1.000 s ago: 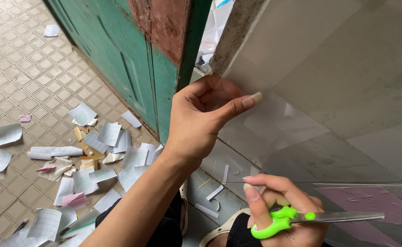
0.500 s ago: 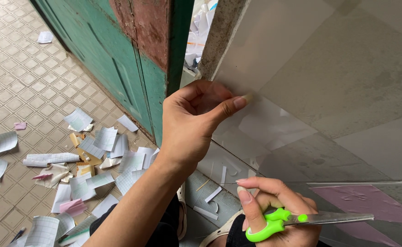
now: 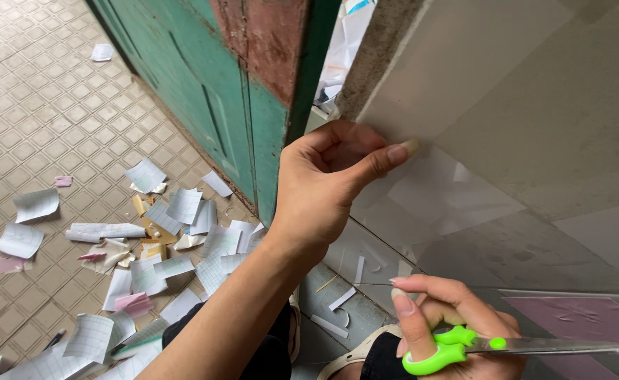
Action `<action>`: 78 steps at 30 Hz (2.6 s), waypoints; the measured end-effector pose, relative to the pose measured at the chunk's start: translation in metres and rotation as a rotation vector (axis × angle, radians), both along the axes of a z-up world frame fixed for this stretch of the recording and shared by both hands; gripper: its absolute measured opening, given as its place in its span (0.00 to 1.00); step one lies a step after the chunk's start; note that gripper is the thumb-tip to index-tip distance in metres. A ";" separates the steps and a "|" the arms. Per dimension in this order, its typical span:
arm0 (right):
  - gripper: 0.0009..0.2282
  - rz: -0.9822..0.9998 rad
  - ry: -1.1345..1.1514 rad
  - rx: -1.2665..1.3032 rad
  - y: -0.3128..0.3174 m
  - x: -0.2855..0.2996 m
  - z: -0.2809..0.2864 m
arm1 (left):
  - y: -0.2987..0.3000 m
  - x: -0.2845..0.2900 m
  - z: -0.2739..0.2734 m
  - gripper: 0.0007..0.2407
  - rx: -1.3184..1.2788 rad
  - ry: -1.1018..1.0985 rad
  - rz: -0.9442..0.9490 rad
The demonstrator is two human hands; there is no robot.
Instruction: Cutting small pieces of vinyl with scissors and applying them to a tiled wall surface.
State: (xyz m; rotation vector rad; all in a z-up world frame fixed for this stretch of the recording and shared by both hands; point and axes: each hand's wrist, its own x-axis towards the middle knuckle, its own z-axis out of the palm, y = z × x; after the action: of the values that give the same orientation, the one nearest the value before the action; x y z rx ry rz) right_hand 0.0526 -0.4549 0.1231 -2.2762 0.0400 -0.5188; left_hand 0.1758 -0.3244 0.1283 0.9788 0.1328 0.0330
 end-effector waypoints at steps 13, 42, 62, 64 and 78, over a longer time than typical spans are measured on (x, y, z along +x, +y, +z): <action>0.04 0.019 0.001 -0.034 0.001 0.000 -0.003 | 0.006 0.001 -0.005 0.08 -0.059 -0.066 -0.070; 0.05 0.004 0.132 -0.030 -0.005 -0.002 -0.006 | 0.003 -0.001 0.003 0.08 0.005 0.004 0.016; 0.13 -0.036 0.025 -0.227 0.010 0.019 0.013 | 0.002 0.001 0.007 0.07 0.115 0.016 0.051; 0.17 -0.011 -0.037 -0.298 0.007 0.029 0.011 | 0.002 0.001 0.008 0.07 0.121 0.006 0.048; 0.37 0.157 -0.038 -0.674 -0.021 0.068 -0.004 | 0.005 -0.001 0.013 0.07 0.139 0.019 0.049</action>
State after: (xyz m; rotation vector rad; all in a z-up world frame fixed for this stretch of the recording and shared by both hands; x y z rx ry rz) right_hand 0.1202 -0.4760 0.1194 -2.8869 -0.3828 -0.5470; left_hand 0.1743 -0.3199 0.1416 1.1152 0.1737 0.0788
